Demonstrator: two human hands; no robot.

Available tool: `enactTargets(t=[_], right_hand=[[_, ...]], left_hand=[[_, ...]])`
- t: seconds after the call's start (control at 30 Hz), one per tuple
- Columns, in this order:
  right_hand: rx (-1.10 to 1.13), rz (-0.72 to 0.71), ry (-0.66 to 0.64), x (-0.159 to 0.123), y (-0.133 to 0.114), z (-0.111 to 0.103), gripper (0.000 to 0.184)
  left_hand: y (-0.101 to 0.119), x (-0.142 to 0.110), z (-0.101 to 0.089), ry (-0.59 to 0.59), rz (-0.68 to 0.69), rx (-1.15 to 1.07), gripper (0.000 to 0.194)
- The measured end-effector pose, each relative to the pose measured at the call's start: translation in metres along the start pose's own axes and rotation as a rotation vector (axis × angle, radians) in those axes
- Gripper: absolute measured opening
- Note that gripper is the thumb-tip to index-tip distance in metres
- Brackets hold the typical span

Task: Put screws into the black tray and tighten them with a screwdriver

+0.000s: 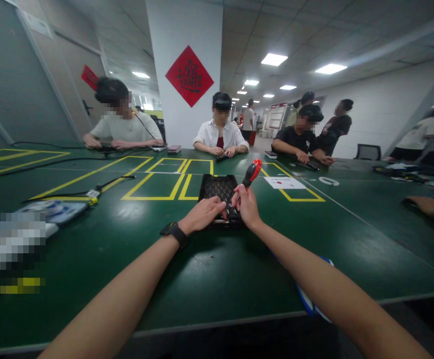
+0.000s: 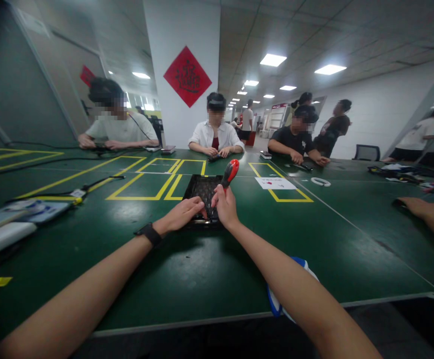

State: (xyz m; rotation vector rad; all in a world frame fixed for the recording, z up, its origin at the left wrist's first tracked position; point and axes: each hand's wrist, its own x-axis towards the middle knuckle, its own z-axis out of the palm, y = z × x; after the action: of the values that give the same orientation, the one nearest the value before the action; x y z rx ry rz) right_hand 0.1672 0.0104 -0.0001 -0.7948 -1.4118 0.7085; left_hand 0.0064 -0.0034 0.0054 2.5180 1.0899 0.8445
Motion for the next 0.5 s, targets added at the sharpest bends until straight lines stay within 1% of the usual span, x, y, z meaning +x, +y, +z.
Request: enactTargets(t=[0.23, 0.4, 0.5], right_hand=[[0.019, 0.005, 0.035, 0.0003, 0.0003, 0.0001, 0.038], [0.017, 0.006, 0.04, 0.0, -0.0004, 0.0, 0.039], [0.015, 0.005, 0.05, 0.0001, -0.0005, 0.0002, 0.039]], left_hand=[[0.0024, -0.0005, -0.0011, -0.012, -0.017, -0.017, 0.06], [0.002, 0.0001, -0.0009, 0.014, -0.021, -0.023, 0.061], [0.0022, 0.0002, -0.0012, 0.003, -0.033, -0.02, 0.062]])
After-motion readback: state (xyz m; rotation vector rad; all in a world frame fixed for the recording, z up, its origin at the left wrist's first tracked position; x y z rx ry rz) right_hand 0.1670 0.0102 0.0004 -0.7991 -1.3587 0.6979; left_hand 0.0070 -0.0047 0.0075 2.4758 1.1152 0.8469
